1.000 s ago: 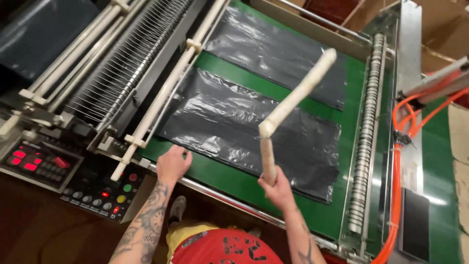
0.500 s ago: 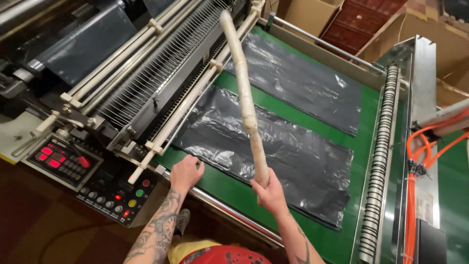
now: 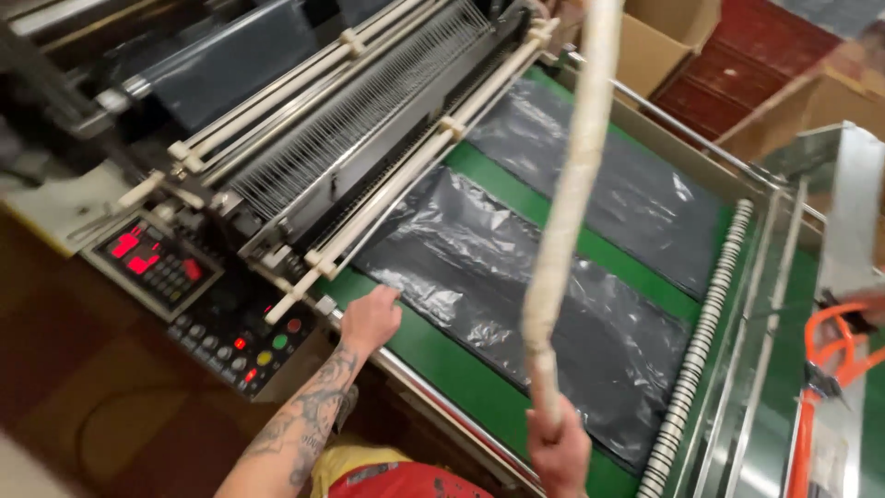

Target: Using a PVC pipe to guide and flatten plastic bags as they exit a cutting machine onto a conveyor belt.

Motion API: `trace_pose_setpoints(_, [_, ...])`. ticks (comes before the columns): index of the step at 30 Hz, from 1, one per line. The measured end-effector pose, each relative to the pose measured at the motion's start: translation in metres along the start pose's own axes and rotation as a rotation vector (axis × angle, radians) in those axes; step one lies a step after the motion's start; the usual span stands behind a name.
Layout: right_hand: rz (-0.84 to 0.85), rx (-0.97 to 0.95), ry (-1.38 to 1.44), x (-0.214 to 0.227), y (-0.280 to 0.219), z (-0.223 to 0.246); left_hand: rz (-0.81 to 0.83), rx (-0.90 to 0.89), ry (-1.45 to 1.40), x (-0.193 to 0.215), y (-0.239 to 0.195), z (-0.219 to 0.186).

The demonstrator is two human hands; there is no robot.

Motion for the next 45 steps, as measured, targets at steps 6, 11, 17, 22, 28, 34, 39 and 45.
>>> trace_pose_setpoints(6, [-0.327, 0.4, -0.03, 0.046, 0.007, 0.019, 0.033, -0.047, 0.074, -0.016, 0.007, 0.003])
trace_pose_setpoints(11, [0.08, 0.455, -0.294, 0.007, 0.039, 0.048, 0.019, -0.014, 0.063, -0.018, 0.01, 0.009])
trace_pose_setpoints(17, [0.229, 0.38, -0.435, -0.01, 0.046, 0.042, -0.057, -0.058, 0.086, -0.024, 0.013, 0.013])
trace_pose_setpoints(22, [0.172, 0.23, -0.295, -0.001, 0.053, 0.057, -0.149, -0.124, 0.131, -0.024, 0.015, 0.015])
trace_pose_setpoints(28, [0.411, 0.057, -0.451, -0.021, 0.059, 0.042, -0.166, -0.168, 0.236, -0.033, 0.017, 0.009])
trace_pose_setpoints(34, [0.621, -0.065, -0.738, -0.042, 0.051, 0.029, -0.026, -0.228, 0.245, -0.063, 0.022, 0.014])
trace_pose_setpoints(39, [0.433, -0.406, -0.5, -0.043, 0.041, 0.031, 0.035, -0.35, 0.124, -0.063, 0.01, 0.003])
trace_pose_setpoints(45, [0.183, -0.427, -0.082, -0.066, 0.031, 0.099, 0.098, -0.469, 0.131, -0.055, 0.006, -0.008])
Point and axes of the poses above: each hand's wrist, its own y-axis towards the middle knuckle, its own x-axis out of the back of the hand, z = x × y, the point moved 9 cm from there along y, towards the middle knuckle, and after that the axes turned 1 degree about z, right-handed, at the moved point
